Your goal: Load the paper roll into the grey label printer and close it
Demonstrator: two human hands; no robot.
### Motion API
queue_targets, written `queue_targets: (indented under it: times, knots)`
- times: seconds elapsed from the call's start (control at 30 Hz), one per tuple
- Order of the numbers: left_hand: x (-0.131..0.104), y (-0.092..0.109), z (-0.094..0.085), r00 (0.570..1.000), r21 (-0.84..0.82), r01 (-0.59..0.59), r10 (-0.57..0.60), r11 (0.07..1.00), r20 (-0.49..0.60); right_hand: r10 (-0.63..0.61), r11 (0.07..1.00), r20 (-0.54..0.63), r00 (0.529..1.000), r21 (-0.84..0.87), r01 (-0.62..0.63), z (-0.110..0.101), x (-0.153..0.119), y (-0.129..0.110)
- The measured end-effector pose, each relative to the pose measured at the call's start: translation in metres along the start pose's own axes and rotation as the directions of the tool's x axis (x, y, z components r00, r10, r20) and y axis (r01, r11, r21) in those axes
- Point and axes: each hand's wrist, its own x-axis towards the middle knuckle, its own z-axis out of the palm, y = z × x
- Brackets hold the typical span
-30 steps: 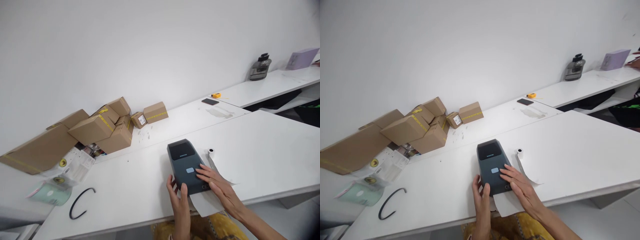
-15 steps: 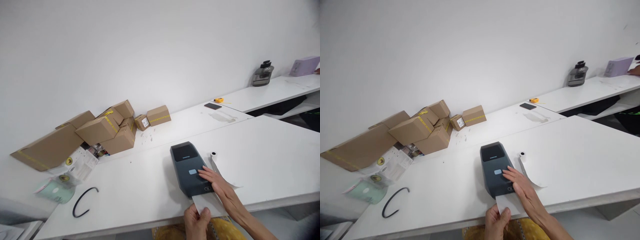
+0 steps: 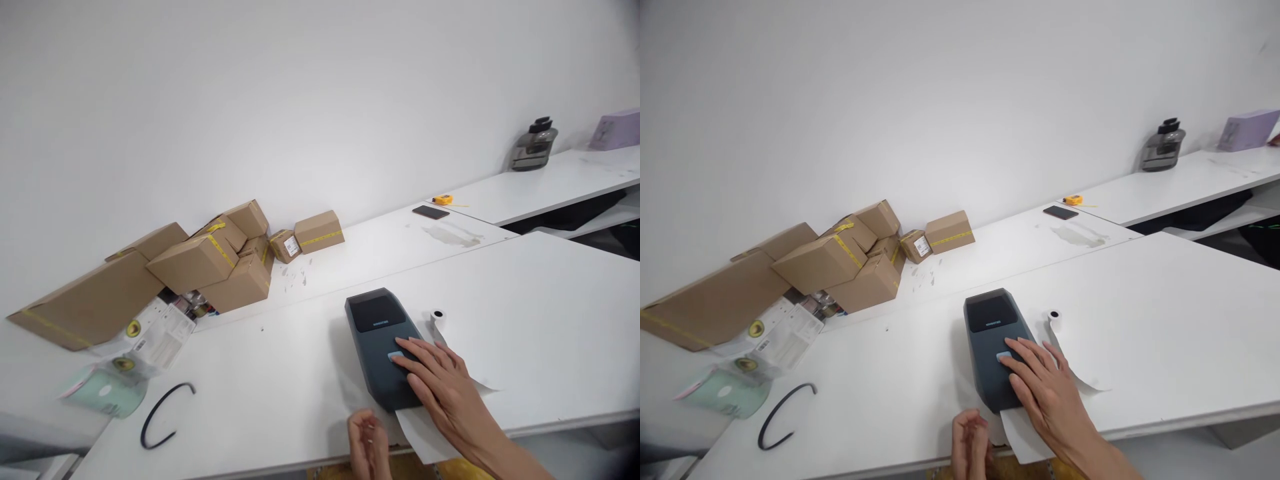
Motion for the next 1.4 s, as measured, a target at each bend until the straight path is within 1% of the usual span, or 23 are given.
queue_targets:
  times: [0.03,0.1,0.17,0.23,0.3,0.37,0.43,0.47,0.53,0.67,0.73,0.8,0.83,0.9,0.93,1.0,1.07,1.13,1.17,1.23,1.3,1.4]
  knots:
    - [0.002,0.006,0.0,0.998,0.027,-0.046,0.047,0.999,-0.052,0.005,1.0,0.011,1.0,-0.015,-0.005,0.001,-0.001,0.0]
    - [0.006,0.017,0.005,0.985,0.056,-0.127,0.133,0.99,-0.106,0.023,1.0,0.053,0.998,0.0,-0.023,0.0,-0.004,0.001]
    - [0.007,0.028,0.015,0.978,0.017,-0.183,0.184,0.983,-0.095,0.072,0.994,0.109,0.991,0.08,-0.081,-0.004,-0.008,0.002]
    - [0.007,0.037,0.024,0.984,-0.062,-0.178,0.175,0.982,-0.039,0.176,0.96,0.153,0.972,0.193,-0.204,-0.011,-0.013,0.005]
    - [0.005,0.044,0.03,0.991,-0.099,-0.131,0.134,0.986,0.02,0.326,0.88,0.179,0.928,0.3,-0.368,-0.016,-0.017,0.008]
    - [0.004,0.05,0.033,0.994,-0.079,-0.097,0.101,0.992,0.047,0.459,0.772,0.22,0.86,0.379,-0.509,-0.017,-0.019,0.01]
    - [0.003,0.053,0.034,0.995,-0.048,-0.092,0.094,0.995,0.043,0.534,0.676,0.277,0.799,0.427,-0.6,-0.014,-0.021,0.011]
    - [0.003,0.054,0.035,0.996,-0.038,-0.086,0.087,0.996,0.035,0.553,0.641,0.299,0.777,0.442,-0.627,-0.011,-0.021,0.011]
    - [0.004,0.051,0.036,0.997,-0.025,-0.073,0.074,0.997,0.019,0.573,0.598,0.317,0.755,0.468,-0.651,-0.006,-0.023,0.009]
    - [0.007,0.043,0.037,0.994,-0.059,-0.103,0.105,0.993,0.028,0.573,0.56,0.326,0.752,0.515,-0.65,-0.002,-0.026,0.007]
    - [0.009,0.045,0.036,0.991,-0.108,-0.121,0.125,0.987,0.036,0.559,0.557,0.333,0.759,0.528,-0.642,-0.003,-0.025,0.011]
    - [0.012,0.056,0.035,0.987,-0.15,-0.148,0.156,0.978,0.043,0.538,0.577,0.317,0.781,0.537,-0.615,-0.006,-0.017,0.015]
    - [0.016,0.064,0.034,0.982,-0.165,-0.174,0.184,0.971,0.048,0.523,0.597,0.3,0.798,0.539,-0.594,-0.009,-0.01,0.017]
    - [0.028,0.085,0.034,0.966,-0.179,-0.241,0.253,0.954,0.052,0.483,0.655,0.251,0.839,0.531,-0.537,-0.014,0.014,0.02]
    - [0.037,0.097,0.034,0.953,-0.188,-0.287,0.301,0.939,0.047,0.457,0.692,0.217,0.862,0.522,-0.498,-0.017,0.029,0.021]
    - [0.059,0.117,0.036,0.935,-0.189,-0.343,0.353,0.92,0.022,0.397,0.766,0.128,0.909,0.499,-0.405,-0.021,0.065,0.023]
    - [0.085,0.128,0.039,0.93,-0.141,-0.366,0.367,0.92,-0.014,0.354,0.814,0.014,0.935,0.488,-0.315,-0.021,0.104,0.026]
    - [0.11,0.128,0.043,0.936,-0.089,-0.35,0.352,0.932,0.005,0.319,0.836,-0.065,0.945,0.49,-0.249,-0.018,0.14,0.03]
    - [0.12,0.124,0.045,0.939,-0.036,-0.341,0.342,0.939,0.031,0.309,0.843,-0.081,0.948,0.485,-0.233,-0.016,0.155,0.032]
    - [0.133,0.113,0.049,0.947,0.022,-0.317,0.316,0.948,0.061,0.317,0.854,-0.069,0.946,0.454,-0.253,-0.012,0.182,0.037]
    - [0.138,0.101,0.052,0.953,0.064,-0.296,0.291,0.953,0.081,0.354,0.857,-0.035,0.934,0.411,-0.31,-0.007,0.203,0.044]
    - [0.138,0.088,0.057,0.956,0.118,-0.287,0.276,0.95,0.102,0.395,0.847,0.001,0.919,0.386,-0.365,0.002,0.225,0.054]
